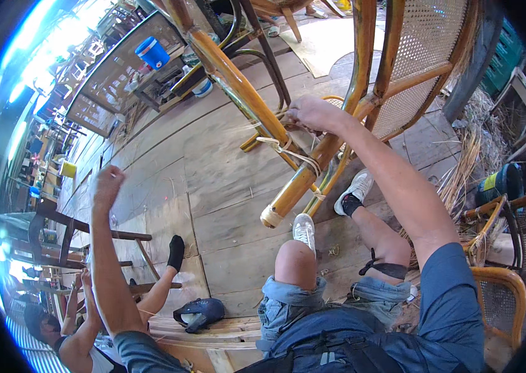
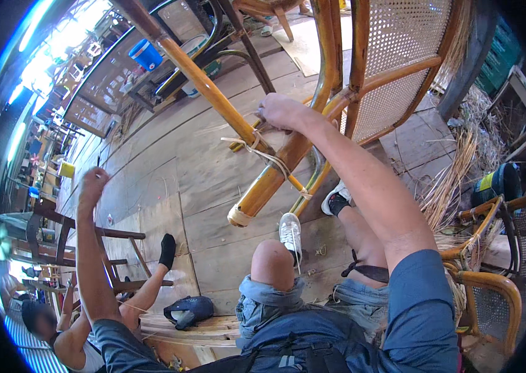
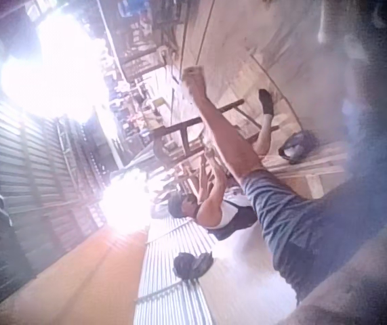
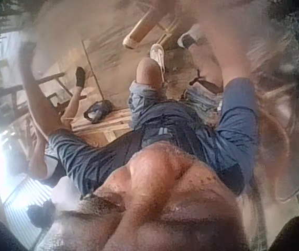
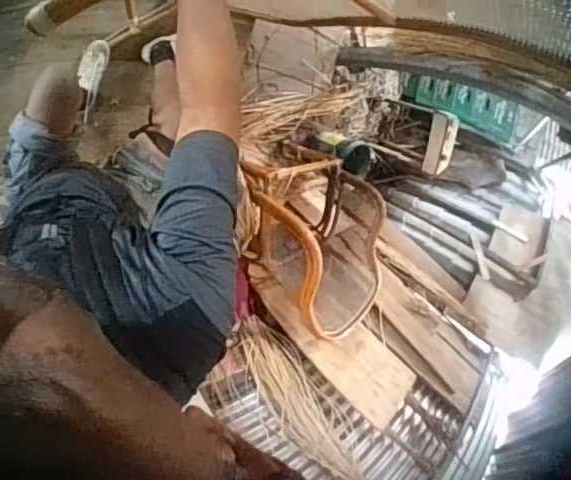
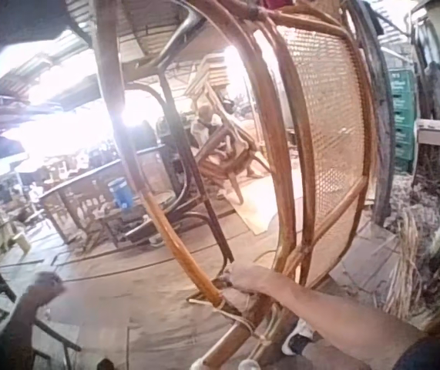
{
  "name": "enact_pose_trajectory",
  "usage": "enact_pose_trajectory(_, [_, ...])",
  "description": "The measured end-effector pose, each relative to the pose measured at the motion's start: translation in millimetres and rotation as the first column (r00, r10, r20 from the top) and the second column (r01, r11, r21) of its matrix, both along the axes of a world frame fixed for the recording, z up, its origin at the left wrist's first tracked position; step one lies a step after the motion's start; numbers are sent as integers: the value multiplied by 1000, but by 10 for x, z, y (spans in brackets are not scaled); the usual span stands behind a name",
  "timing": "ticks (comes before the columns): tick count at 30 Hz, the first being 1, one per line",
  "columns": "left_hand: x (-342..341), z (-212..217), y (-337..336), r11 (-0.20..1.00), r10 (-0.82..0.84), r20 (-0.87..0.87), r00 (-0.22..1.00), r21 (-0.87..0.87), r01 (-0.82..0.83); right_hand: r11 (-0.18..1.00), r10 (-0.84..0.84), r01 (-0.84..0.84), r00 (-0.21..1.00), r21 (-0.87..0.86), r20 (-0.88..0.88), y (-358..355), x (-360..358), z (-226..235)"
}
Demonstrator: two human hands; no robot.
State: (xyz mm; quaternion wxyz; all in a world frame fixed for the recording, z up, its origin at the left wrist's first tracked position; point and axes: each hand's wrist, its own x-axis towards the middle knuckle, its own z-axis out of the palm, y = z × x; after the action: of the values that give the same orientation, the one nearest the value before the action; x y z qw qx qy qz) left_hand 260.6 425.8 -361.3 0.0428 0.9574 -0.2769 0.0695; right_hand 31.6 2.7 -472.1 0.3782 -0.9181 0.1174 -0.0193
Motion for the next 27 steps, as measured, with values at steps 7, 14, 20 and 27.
enact_pose_trajectory(7, [-385,-521,-287,983,-182,-175,968,-36,178,866,-491,462,859,191,147,-410,156,110])
enact_pose_trajectory(14, [-1797,-1657,-1551,739,-604,-676,421,-673,-20,822,-328,378,926,-427,188,-553,329,465])
enact_pose_trajectory(20, [-2084,-2276,-2020,231,-953,-297,-65,-568,-790,935,-177,271,916,230,-361,-172,379,-33])
enact_pose_trajectory(27, [-2219,-2735,-1969,564,-817,-345,-462,-648,-513,974,31,-160,797,-161,-603,100,305,-133])
